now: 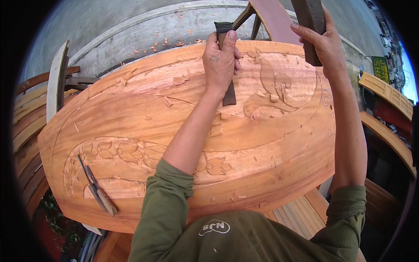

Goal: The person carves a wooden panel by hand using a chisel and a wooden mallet to create a decorative pattern.

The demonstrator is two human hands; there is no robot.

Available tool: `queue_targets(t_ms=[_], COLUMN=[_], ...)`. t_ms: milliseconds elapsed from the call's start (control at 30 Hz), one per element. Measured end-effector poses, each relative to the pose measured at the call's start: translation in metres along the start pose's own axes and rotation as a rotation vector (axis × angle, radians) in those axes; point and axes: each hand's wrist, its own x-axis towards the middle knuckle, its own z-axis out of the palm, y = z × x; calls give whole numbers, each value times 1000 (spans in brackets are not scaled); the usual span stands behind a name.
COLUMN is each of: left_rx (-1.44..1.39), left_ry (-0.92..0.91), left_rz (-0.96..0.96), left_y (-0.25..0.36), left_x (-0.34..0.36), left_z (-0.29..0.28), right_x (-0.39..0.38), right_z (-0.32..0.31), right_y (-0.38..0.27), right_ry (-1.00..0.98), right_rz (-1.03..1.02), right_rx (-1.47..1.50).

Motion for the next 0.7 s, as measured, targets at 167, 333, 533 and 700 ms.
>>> queue_targets(t_ms=[167, 333, 533, 700], left_rx=[104, 74, 87, 55], left_ry=[-44, -86, -106, -182], left_rz=[-40, -90, -127, -107], left_y=[-1, -6, -5, -4], left_x=[-1, -5, -10, -12], left_z=[2, 9, 1, 12], right_x=[24, 48, 32, 31], right_z=[24, -8, 16, -7], right_y=[-21, 11, -23, 20], right_ry=[-401, -414, -511, -375], right_rz=[109, -125, 109, -196], right_rx=[-281, -387, -358, -350])
